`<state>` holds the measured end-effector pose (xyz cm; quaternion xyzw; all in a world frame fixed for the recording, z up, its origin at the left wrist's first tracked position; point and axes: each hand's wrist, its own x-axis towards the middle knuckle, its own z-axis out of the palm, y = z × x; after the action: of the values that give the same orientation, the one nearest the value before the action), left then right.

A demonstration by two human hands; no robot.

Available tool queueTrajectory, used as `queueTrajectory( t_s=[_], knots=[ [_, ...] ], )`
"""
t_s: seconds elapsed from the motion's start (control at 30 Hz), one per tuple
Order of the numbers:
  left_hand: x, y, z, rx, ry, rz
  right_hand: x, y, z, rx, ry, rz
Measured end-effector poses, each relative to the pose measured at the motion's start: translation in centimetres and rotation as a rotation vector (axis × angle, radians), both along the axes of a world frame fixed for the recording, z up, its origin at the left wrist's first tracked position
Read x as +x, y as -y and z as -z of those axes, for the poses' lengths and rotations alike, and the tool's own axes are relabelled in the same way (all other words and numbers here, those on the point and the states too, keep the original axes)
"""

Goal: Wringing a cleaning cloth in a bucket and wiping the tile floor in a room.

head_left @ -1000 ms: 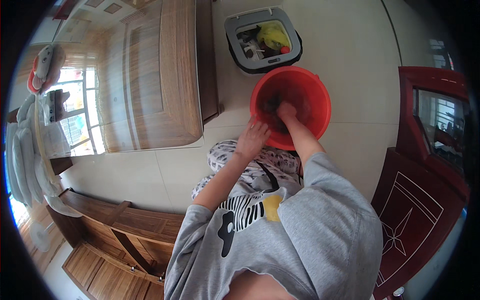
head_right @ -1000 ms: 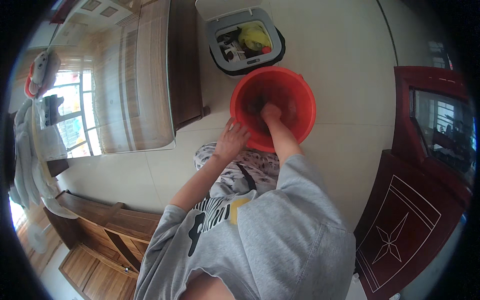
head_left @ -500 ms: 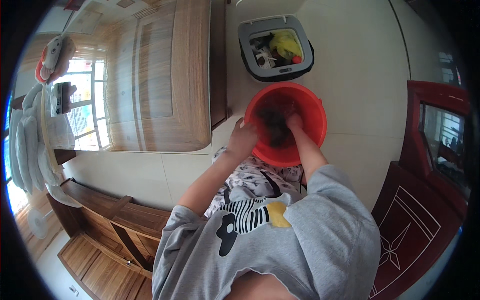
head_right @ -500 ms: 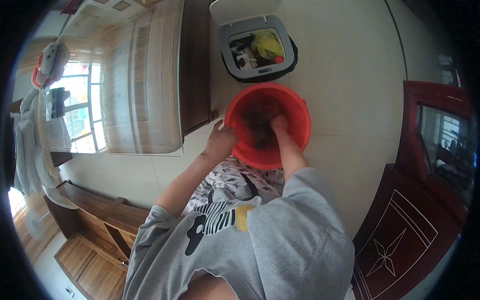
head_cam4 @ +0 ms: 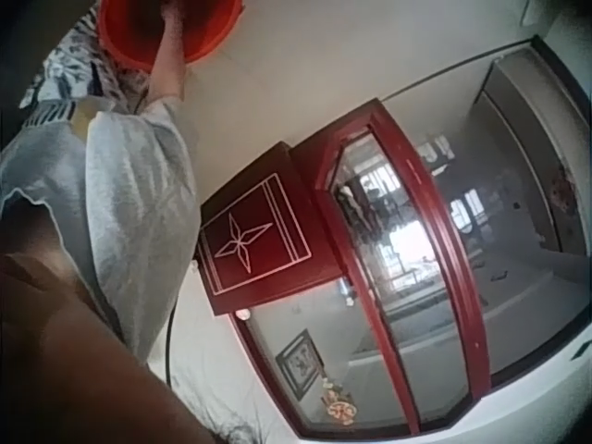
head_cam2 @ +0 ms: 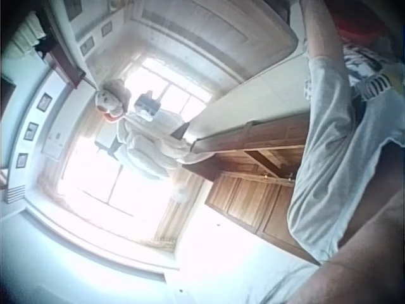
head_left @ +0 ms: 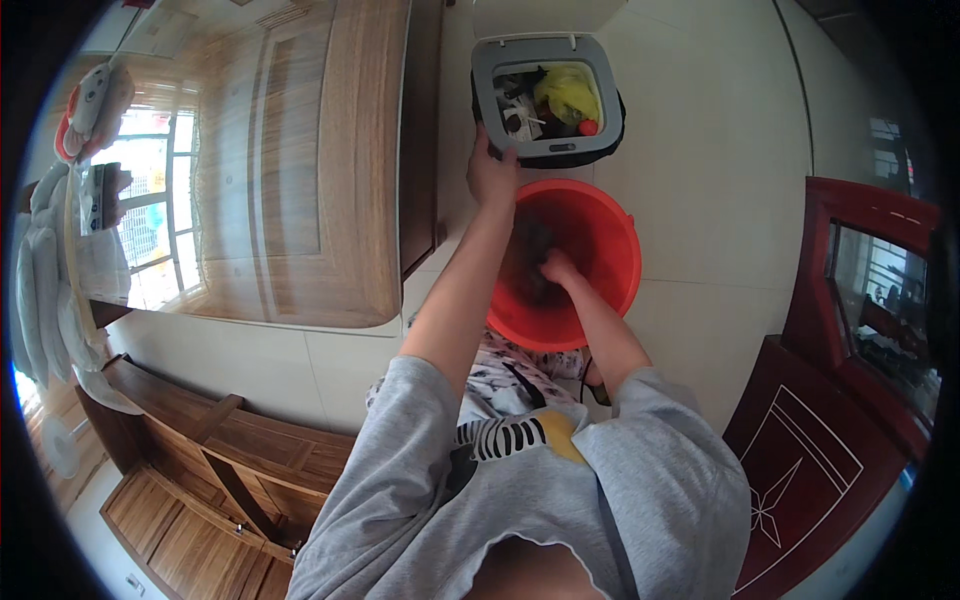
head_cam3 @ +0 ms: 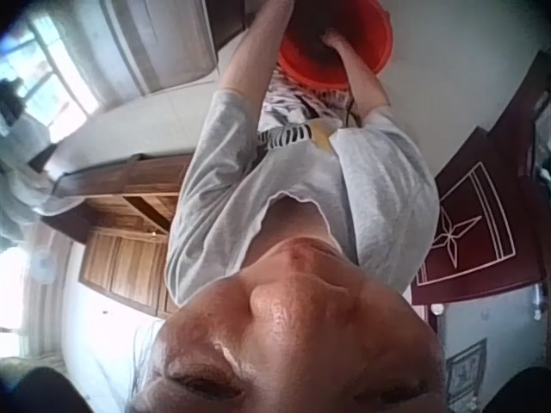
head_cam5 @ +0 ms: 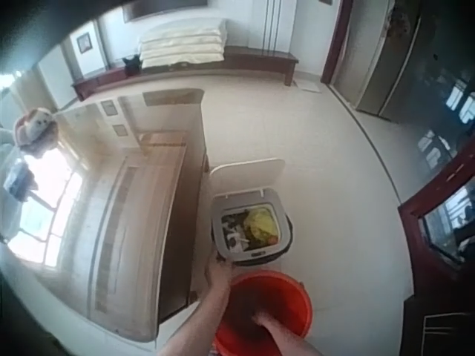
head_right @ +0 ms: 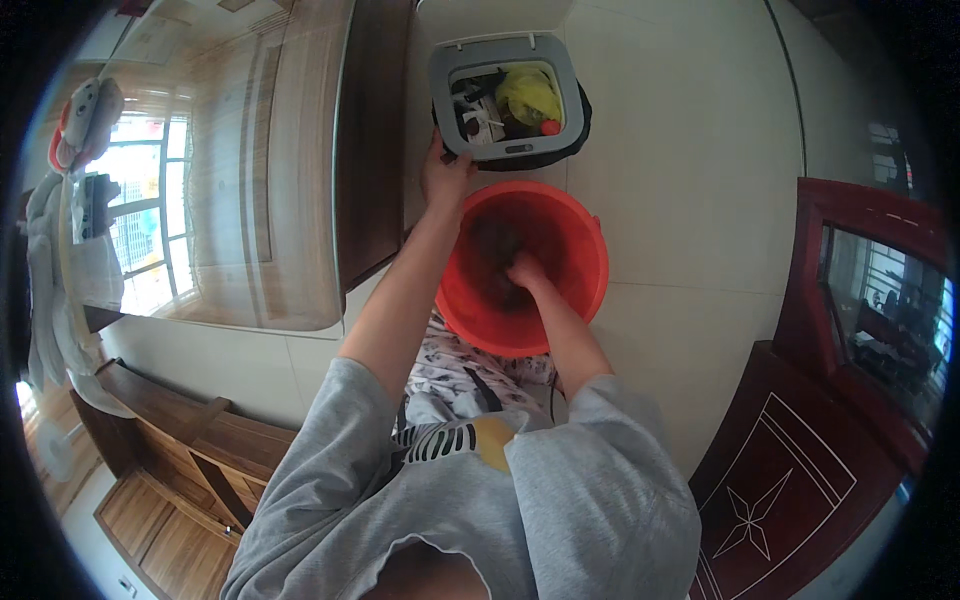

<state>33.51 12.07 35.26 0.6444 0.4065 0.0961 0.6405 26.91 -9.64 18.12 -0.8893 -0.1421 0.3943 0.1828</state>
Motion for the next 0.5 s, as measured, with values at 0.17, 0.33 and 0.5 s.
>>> queueTrajectory(
  t_s=[0.17, 0.33, 0.5],
  knots=[
    [1.8, -1.8, 0.0, -0.048, 0.026, 0.046, -0.1, -0.9, -1.6, -0.301, -0.1, 0.164],
    [0.9, -0.5, 1.1, 0.453, 0.187, -0.039, 0.3, -1.2, 1.6, -0.194, 0.002, -0.21],
    [-6.5, 9.3, -1.7, -0.351, 0.01, 0.437, 1.3, 5.0, 4.5, 0.139, 0.29, 0.493]
  ],
)
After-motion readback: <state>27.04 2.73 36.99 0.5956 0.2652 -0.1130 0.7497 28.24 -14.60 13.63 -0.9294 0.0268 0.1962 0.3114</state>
